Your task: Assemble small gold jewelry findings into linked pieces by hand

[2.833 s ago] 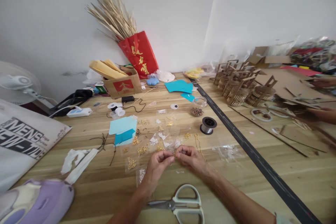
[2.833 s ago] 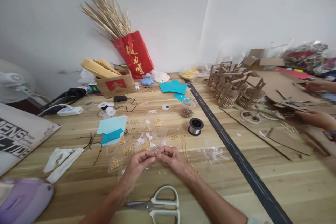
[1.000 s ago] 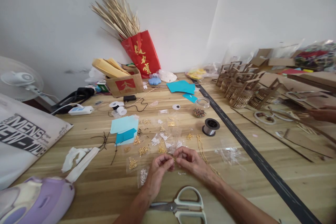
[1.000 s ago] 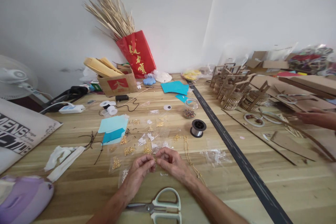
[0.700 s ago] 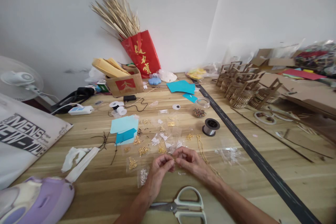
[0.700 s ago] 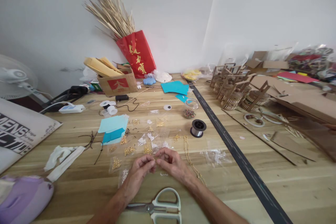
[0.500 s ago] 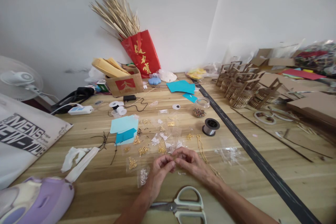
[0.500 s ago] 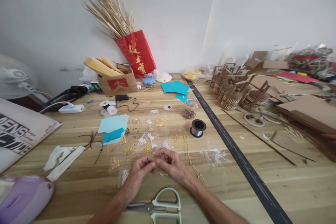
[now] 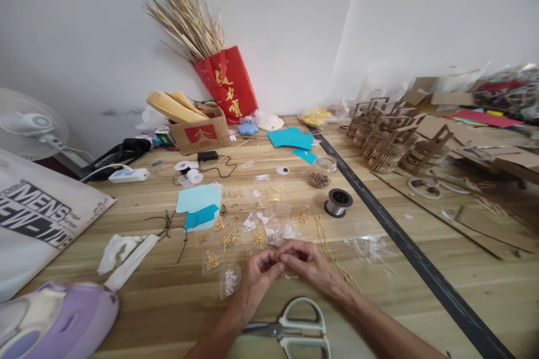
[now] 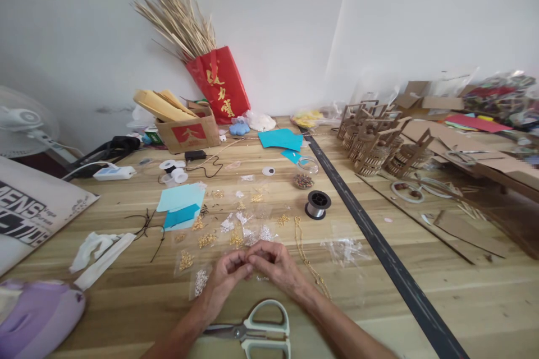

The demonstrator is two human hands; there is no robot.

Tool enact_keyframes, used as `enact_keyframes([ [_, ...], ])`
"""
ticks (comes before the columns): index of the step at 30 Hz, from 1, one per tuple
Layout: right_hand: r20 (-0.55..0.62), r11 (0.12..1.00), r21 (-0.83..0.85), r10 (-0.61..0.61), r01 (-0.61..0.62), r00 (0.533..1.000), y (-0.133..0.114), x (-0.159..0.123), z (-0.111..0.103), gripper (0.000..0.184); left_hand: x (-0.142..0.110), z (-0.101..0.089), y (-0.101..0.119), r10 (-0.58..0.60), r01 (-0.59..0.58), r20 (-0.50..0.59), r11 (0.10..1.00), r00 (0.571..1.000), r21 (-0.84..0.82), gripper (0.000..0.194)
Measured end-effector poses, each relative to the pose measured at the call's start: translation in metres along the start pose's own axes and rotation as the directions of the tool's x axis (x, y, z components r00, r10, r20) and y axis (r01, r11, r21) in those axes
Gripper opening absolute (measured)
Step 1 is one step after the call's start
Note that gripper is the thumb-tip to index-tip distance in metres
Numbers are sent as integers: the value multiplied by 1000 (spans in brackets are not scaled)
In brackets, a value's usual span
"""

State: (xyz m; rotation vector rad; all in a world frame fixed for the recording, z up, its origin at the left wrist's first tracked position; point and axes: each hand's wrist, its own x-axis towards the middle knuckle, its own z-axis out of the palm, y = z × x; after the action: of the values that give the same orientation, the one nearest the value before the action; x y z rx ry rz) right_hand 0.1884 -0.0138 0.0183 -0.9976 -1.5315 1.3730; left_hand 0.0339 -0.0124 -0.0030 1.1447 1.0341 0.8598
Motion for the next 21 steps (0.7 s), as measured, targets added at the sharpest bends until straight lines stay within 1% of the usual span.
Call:
enact_keyframes([
  [6, -13, 999, -47, -10, 9, 1000, 3, -2, 0, 27, 0, -1, -1, 2, -2, 7, 1000, 1000, 0, 25],
  [14, -13, 998, -67, -13, 12, 1000, 6, -2, 0, 25, 3, -1, -10, 10, -10, 8, 1000, 1000, 9, 30],
  [21, -4, 996, -74, -52, 51, 999, 8, -2, 0, 25, 3, 0, -5, 35, -35, 21, 999, 999, -5, 31],
])
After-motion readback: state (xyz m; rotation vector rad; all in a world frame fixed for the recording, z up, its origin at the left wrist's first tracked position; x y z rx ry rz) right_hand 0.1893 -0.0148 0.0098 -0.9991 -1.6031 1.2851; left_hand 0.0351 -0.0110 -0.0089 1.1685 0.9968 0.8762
